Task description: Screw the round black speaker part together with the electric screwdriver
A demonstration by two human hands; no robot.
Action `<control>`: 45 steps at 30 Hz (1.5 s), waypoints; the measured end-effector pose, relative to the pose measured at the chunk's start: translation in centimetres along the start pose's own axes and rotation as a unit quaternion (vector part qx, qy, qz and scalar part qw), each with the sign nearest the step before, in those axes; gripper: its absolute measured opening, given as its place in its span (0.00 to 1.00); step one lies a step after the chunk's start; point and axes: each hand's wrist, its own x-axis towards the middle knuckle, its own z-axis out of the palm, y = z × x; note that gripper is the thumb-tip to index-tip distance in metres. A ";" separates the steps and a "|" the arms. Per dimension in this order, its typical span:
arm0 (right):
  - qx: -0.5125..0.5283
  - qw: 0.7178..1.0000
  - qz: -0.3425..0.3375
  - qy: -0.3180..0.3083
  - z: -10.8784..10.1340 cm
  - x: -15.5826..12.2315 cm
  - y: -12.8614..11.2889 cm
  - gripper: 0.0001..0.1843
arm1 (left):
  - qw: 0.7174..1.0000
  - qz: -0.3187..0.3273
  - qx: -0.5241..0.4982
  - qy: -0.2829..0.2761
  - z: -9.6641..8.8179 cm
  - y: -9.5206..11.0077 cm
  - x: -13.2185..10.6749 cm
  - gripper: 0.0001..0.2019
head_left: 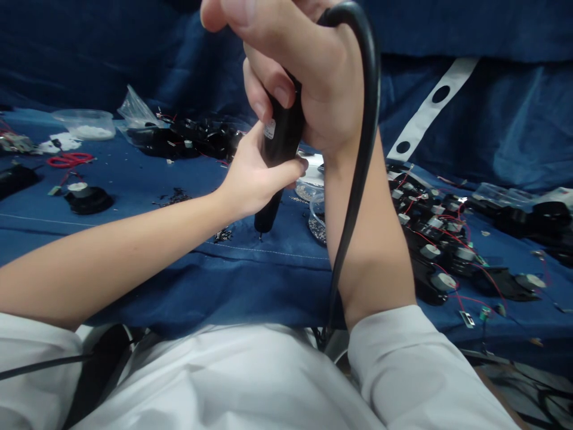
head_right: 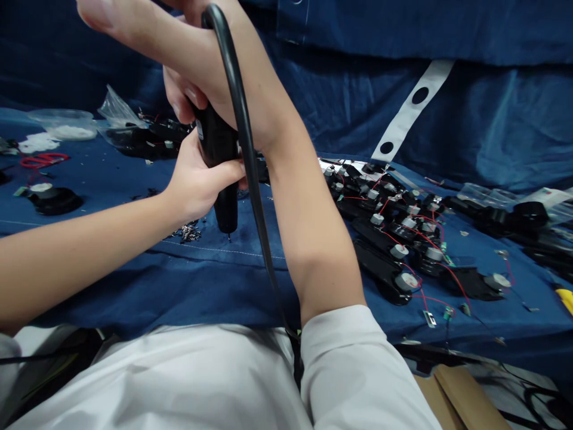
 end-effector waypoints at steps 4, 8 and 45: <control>-0.001 1.000 -0.002 -0.001 0.0 -0.1 -0.1 0.12 | 1.000 -0.004 -0.002 -0.002 0.0 -0.2 0.0 0.16; -0.013 1.000 0.012 -0.003 -0.1 -0.2 -0.6 0.12 | 1.000 0.002 -0.004 -0.005 0.0 -0.2 0.0 0.16; 0.135 0.990 -0.027 0.021 0.6 0.7 1.3 0.12 | 0.948 -0.005 0.232 -0.220 -5.5 4.3 1.3 0.32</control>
